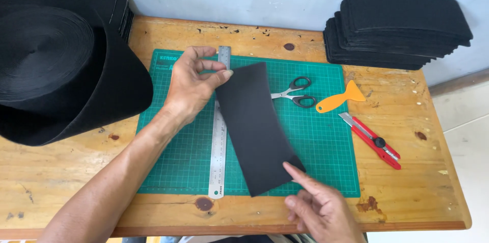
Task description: The person unrolls a black fabric strip on a green cutting mat, aligns a metal ruler, and uses a red utility knife to cut the fabric into rectangular pieces. The person repeats the measuring and cutting process to produce multiple fabric sections.
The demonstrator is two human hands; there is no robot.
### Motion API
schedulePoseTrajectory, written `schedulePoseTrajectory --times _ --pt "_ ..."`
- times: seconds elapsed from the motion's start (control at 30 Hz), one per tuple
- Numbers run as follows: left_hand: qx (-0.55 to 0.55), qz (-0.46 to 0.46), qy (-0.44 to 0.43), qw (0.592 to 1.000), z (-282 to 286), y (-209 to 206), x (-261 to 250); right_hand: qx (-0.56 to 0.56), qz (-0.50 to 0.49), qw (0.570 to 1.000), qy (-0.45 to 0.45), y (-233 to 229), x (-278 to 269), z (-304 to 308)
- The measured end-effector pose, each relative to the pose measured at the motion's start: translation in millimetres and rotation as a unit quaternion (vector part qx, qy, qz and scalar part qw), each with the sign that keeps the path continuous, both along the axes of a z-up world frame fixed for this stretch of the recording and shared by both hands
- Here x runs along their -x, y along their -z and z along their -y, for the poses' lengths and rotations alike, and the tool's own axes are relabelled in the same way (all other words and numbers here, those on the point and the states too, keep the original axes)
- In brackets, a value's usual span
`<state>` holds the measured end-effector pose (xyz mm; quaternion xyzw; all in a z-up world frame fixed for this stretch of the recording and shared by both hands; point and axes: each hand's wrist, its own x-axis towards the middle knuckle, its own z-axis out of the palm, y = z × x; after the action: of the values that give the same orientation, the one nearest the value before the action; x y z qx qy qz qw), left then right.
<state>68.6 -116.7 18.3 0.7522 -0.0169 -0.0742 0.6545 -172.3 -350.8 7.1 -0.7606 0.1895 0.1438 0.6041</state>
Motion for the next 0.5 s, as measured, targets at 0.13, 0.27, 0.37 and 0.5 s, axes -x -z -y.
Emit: schedulePoseTrajectory --times 0.13,0.27,0.37,0.5 --pt "0.041 -0.036 0.022 0.998 4.4 11.0 4.1 0.006 0.055 0.994 -0.099 6.5 -0.7 -17.6" --pt "-0.036 -0.003 0.015 0.999 0.2 16.6 3.3 0.006 0.040 0.992 -0.118 7.5 -5.4 -15.6" --pt "-0.071 0.001 0.029 0.997 2.3 19.2 4.5 0.150 0.237 0.945 -0.165 7.5 -14.8 -19.0" --pt "-0.118 0.005 0.027 0.993 3.2 16.4 9.2 0.243 0.272 0.915 -0.176 -10.0 -33.8 -21.0"
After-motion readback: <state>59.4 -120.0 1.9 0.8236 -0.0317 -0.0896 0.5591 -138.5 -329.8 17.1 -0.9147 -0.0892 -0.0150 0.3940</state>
